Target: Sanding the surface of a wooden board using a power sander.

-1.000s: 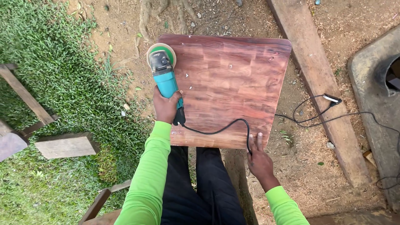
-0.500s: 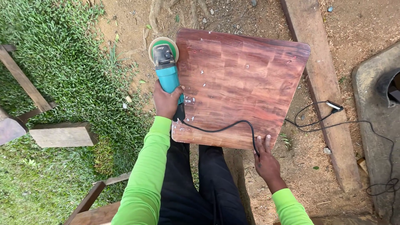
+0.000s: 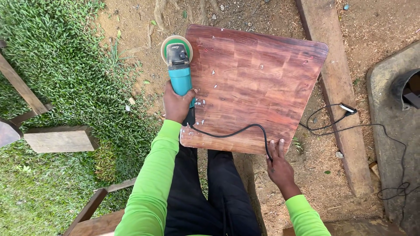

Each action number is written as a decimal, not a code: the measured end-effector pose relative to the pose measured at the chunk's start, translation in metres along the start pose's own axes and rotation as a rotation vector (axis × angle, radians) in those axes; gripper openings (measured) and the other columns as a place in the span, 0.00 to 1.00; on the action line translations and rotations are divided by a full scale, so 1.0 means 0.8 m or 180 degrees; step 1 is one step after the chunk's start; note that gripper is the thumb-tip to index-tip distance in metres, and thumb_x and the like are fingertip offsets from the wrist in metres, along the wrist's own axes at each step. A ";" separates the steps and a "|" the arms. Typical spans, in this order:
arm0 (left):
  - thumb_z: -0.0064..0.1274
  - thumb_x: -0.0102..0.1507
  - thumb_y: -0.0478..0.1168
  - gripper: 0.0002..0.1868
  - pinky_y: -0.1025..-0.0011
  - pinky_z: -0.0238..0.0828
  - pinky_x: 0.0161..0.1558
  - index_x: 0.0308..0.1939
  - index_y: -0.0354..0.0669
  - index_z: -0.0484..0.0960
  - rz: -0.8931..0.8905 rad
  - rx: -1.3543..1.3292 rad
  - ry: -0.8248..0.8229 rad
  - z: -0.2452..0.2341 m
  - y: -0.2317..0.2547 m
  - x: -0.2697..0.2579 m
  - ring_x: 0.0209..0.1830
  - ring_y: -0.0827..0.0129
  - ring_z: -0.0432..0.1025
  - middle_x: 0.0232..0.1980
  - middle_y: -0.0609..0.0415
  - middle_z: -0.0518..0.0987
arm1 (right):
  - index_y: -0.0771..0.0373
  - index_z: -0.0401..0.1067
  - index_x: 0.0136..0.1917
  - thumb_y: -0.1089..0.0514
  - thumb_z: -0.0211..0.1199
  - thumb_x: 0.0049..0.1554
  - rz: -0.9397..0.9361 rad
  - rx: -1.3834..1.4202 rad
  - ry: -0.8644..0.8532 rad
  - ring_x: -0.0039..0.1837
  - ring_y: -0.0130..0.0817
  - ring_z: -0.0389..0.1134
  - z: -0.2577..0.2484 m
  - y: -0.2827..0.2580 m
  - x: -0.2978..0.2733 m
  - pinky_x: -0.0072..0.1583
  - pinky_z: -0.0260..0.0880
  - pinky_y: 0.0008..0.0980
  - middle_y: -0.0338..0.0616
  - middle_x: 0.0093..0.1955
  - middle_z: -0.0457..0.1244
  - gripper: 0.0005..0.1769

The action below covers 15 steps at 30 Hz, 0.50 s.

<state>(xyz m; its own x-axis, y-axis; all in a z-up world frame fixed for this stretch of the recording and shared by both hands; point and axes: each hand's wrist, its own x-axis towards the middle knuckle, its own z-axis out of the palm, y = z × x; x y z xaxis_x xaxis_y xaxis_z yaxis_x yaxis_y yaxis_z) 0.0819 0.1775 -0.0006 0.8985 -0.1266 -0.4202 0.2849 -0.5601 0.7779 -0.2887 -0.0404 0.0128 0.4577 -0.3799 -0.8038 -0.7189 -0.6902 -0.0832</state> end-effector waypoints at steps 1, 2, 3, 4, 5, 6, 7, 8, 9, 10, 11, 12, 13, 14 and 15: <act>0.69 0.53 0.44 0.28 0.64 0.77 0.46 0.49 0.32 0.74 0.0000 0.0000 -0.0009 0.002 0.003 0.000 0.39 0.59 0.80 0.41 0.43 0.83 | 0.41 0.43 0.83 0.47 0.50 0.62 0.0009 0.0002 -0.0001 0.58 0.53 0.73 -0.002 -0.002 0.000 0.47 0.79 0.44 0.49 0.88 0.32 0.39; 0.69 0.53 0.44 0.29 0.64 0.77 0.46 0.51 0.32 0.74 -0.0003 -0.0017 -0.0029 0.004 0.005 0.000 0.39 0.60 0.80 0.41 0.44 0.83 | 0.41 0.42 0.83 0.46 0.50 0.62 0.0036 0.0000 -0.0046 0.57 0.53 0.74 -0.004 -0.003 0.000 0.48 0.79 0.44 0.49 0.88 0.32 0.39; 0.69 0.53 0.44 0.30 0.64 0.77 0.46 0.52 0.32 0.73 -0.0009 -0.0030 -0.0052 0.005 0.008 -0.001 0.39 0.60 0.80 0.42 0.44 0.83 | 0.41 0.42 0.83 0.46 0.50 0.63 0.0065 0.0000 -0.0094 0.56 0.53 0.74 -0.006 -0.005 -0.001 0.49 0.79 0.45 0.49 0.88 0.32 0.39; 0.69 0.53 0.44 0.30 0.64 0.77 0.46 0.52 0.32 0.73 -0.0012 -0.0028 -0.0063 0.008 0.010 -0.001 0.39 0.60 0.80 0.42 0.44 0.83 | 0.41 0.42 0.83 0.46 0.50 0.63 0.0075 0.0003 -0.0099 0.56 0.53 0.74 -0.007 -0.006 -0.003 0.49 0.79 0.45 0.49 0.88 0.32 0.39; 0.69 0.52 0.44 0.31 0.64 0.77 0.46 0.53 0.33 0.73 -0.0051 -0.0011 -0.0111 0.011 0.013 -0.001 0.39 0.59 0.80 0.42 0.44 0.83 | 0.40 0.42 0.83 0.46 0.50 0.63 0.0091 -0.0013 -0.0101 0.56 0.53 0.74 -0.008 -0.007 -0.003 0.49 0.79 0.44 0.48 0.88 0.32 0.39; 0.68 0.52 0.44 0.33 0.64 0.77 0.46 0.54 0.33 0.72 -0.0090 0.0006 -0.0159 0.015 0.016 0.000 0.39 0.58 0.80 0.42 0.43 0.83 | 0.39 0.42 0.83 0.47 0.51 0.63 0.0107 -0.0029 -0.0103 0.55 0.53 0.74 -0.009 -0.007 -0.003 0.49 0.79 0.44 0.47 0.88 0.32 0.39; 0.68 0.52 0.44 0.33 0.64 0.77 0.46 0.54 0.33 0.72 -0.0089 0.0008 -0.0171 0.019 0.017 0.000 0.39 0.58 0.80 0.42 0.43 0.83 | 0.39 0.42 0.83 0.47 0.51 0.63 0.0119 -0.0024 -0.0104 0.55 0.53 0.74 -0.011 -0.009 -0.004 0.49 0.79 0.44 0.47 0.88 0.32 0.39; 0.70 0.52 0.44 0.31 0.63 0.77 0.46 0.53 0.33 0.73 -0.0008 0.0137 -0.0181 0.023 0.018 -0.001 0.40 0.57 0.81 0.43 0.42 0.84 | 0.39 0.43 0.83 0.46 0.51 0.63 0.0144 -0.0042 -0.0129 0.55 0.53 0.74 -0.012 -0.011 -0.004 0.49 0.79 0.45 0.47 0.88 0.32 0.38; 0.71 0.52 0.44 0.30 0.62 0.76 0.47 0.51 0.34 0.74 0.0075 0.0268 -0.0188 0.027 0.019 -0.001 0.40 0.55 0.81 0.43 0.42 0.84 | 0.39 0.43 0.83 0.45 0.51 0.63 0.0166 -0.0059 -0.0154 0.55 0.53 0.74 -0.014 -0.013 -0.004 0.50 0.79 0.45 0.47 0.88 0.32 0.38; 0.71 0.52 0.44 0.30 0.62 0.76 0.47 0.51 0.34 0.74 0.0078 0.0270 -0.0198 0.031 0.025 -0.002 0.40 0.55 0.81 0.43 0.42 0.84 | 0.39 0.43 0.83 0.45 0.51 0.63 0.0175 -0.0054 -0.0154 0.55 0.53 0.74 -0.012 -0.011 -0.003 0.50 0.79 0.45 0.47 0.88 0.32 0.38; 0.70 0.52 0.44 0.31 0.62 0.76 0.46 0.53 0.34 0.74 0.0098 0.0263 -0.0239 0.035 0.031 -0.004 0.40 0.54 0.81 0.43 0.41 0.84 | 0.39 0.44 0.83 0.45 0.52 0.62 0.0119 -0.0057 -0.0097 0.56 0.54 0.74 -0.008 -0.008 -0.002 0.51 0.78 0.47 0.47 0.88 0.32 0.38; 0.70 0.52 0.44 0.32 0.61 0.76 0.46 0.55 0.35 0.73 0.0118 0.0256 -0.0281 0.040 0.037 -0.005 0.41 0.54 0.81 0.44 0.41 0.84 | 0.39 0.45 0.82 0.46 0.52 0.62 0.0064 -0.0061 -0.0039 0.56 0.55 0.73 -0.005 -0.005 -0.002 0.52 0.77 0.48 0.48 0.88 0.33 0.38; 0.70 0.52 0.44 0.32 0.61 0.76 0.46 0.55 0.35 0.73 0.0117 0.0260 -0.0294 0.045 0.040 -0.008 0.41 0.54 0.81 0.44 0.41 0.84 | 0.39 0.45 0.82 0.46 0.52 0.62 0.0075 -0.0054 -0.0044 0.56 0.55 0.73 0.001 0.000 -0.002 0.52 0.77 0.48 0.48 0.88 0.33 0.38; 0.69 0.52 0.44 0.31 0.61 0.77 0.46 0.54 0.35 0.74 0.0100 0.0249 -0.0374 0.050 0.043 -0.010 0.41 0.54 0.81 0.43 0.42 0.84 | 0.40 0.46 0.82 0.46 0.53 0.62 -0.0093 0.0009 0.0173 0.58 0.57 0.72 0.008 0.005 -0.001 0.51 0.77 0.49 0.49 0.87 0.34 0.38; 0.69 0.53 0.45 0.30 0.61 0.78 0.46 0.53 0.36 0.74 0.0089 0.0236 -0.0453 0.056 0.046 -0.011 0.41 0.55 0.82 0.43 0.43 0.84 | 0.41 0.48 0.81 0.47 0.54 0.61 -0.0259 0.0073 0.0398 0.60 0.59 0.71 0.014 0.010 0.000 0.50 0.77 0.50 0.51 0.86 0.35 0.37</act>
<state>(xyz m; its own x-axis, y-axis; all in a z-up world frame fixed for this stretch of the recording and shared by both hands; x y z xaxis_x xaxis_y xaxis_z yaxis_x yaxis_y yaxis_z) 0.0699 0.1213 0.0111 0.8479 -0.2547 -0.4650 0.2304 -0.6129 0.7558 -0.3005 -0.0392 0.0054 0.5756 -0.3979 -0.7144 -0.6877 -0.7082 -0.1597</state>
